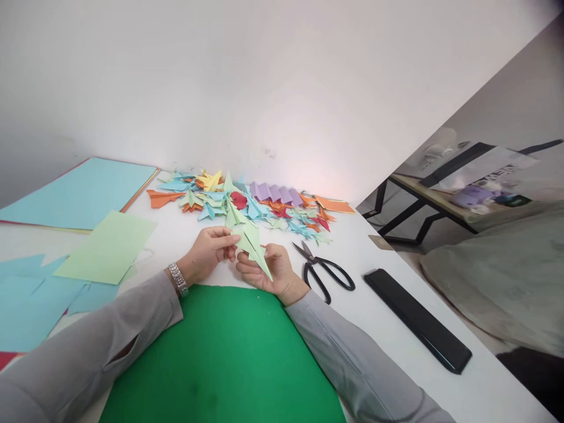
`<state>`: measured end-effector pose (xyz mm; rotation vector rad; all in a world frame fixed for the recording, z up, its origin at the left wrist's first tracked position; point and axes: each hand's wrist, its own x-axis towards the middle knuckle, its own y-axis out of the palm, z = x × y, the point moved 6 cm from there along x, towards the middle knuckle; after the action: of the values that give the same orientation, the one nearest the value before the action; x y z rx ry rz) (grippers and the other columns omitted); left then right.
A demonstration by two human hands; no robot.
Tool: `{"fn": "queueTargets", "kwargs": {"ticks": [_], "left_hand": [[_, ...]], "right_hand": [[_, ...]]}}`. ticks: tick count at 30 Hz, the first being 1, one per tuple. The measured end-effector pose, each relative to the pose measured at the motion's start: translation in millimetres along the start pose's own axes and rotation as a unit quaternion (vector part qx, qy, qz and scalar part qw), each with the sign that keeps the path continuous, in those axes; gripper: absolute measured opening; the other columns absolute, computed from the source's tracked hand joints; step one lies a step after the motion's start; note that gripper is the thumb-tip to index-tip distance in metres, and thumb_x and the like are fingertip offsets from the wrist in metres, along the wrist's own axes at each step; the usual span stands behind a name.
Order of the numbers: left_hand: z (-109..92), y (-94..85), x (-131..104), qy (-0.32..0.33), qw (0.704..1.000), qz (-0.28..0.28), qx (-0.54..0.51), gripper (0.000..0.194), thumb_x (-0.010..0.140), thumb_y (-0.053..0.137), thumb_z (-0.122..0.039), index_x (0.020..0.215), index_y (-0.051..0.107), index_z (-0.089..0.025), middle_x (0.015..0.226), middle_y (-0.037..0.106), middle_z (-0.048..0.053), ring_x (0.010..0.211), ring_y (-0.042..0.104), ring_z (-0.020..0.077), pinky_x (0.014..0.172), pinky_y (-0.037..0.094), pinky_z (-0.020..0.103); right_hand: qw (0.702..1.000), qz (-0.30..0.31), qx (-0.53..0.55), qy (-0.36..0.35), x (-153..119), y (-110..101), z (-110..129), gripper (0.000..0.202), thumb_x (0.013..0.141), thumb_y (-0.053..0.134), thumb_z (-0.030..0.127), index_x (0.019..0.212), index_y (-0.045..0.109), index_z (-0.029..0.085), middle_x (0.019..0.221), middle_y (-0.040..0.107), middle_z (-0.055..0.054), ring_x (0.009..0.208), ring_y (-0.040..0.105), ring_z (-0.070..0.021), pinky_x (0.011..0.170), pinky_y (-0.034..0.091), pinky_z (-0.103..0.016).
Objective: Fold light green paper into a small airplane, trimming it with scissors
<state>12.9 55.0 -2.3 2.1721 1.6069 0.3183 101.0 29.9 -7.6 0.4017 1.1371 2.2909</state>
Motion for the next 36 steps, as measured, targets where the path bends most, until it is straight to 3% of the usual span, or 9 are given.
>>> {"fn": "queueTargets", "kwargs": {"ticks": [5,10,16,30,36], "left_hand": [[-0.5,1.4,1.4,-0.004,1.000,0.013,-0.027,0.017,0.062,0.072,-0.019,0.061,0.057,-0.012,0.049,0.055,-0.002,0.045,0.050,0.0084,0.048,0.040,0.022],[-1.2,1.7,2.1,0.001,1.000,0.012,-0.024,0.023,0.072,0.066,-0.031,0.061,0.057,-0.012,0.052,0.056,0.000,0.047,0.052,0.0096,0.049,0.041,0.024],[-1.6,0.7,0.6,0.007,1.000,0.007,0.003,0.015,0.065,0.068,-0.020,0.059,0.057,-0.012,0.050,0.056,0.000,0.044,0.050,0.0083,0.047,0.040,0.022],[-4.2,2.3,0.1,0.035,0.999,0.002,0.016,0.003,0.058,0.057,-0.012,0.056,0.058,-0.012,0.047,0.056,0.001,0.042,0.049,0.0095,0.045,0.040,0.023],[-4.0,-5.3,2.5,0.033,0.998,-0.032,-0.033,0.011,0.053,0.051,-0.007,0.060,0.059,-0.013,0.046,0.053,-0.001,0.040,0.049,0.0114,0.044,0.041,0.025]], "right_hand": [[1.000,0.007,0.024,0.003,-0.4,1.7,1.0,0.013,0.056,0.048,0.021,0.066,0.046,0.013,0.048,0.033,0.003,0.044,0.021,-0.0064,0.037,0.027,-0.013],[1.000,0.008,0.020,0.011,-0.1,0.2,-0.2,0.012,0.055,0.047,0.021,0.064,0.045,0.014,0.048,0.034,0.002,0.043,0.021,-0.0067,0.036,0.026,-0.013],[1.000,0.009,0.006,0.017,0.5,-0.8,-1.2,0.021,0.055,0.046,0.020,0.073,0.049,0.011,0.048,0.034,0.003,0.043,0.020,-0.0066,0.036,0.024,-0.013],[1.000,0.000,0.008,0.018,0.9,-0.8,-0.6,0.020,0.053,0.046,0.020,0.071,0.049,0.011,0.047,0.034,0.002,0.042,0.020,-0.0067,0.035,0.021,-0.014],[1.000,-0.002,0.012,0.014,-0.6,-0.2,0.3,0.018,0.053,0.046,0.020,0.070,0.048,0.013,0.047,0.033,0.003,0.042,0.021,-0.0063,0.036,0.022,-0.013]]}}
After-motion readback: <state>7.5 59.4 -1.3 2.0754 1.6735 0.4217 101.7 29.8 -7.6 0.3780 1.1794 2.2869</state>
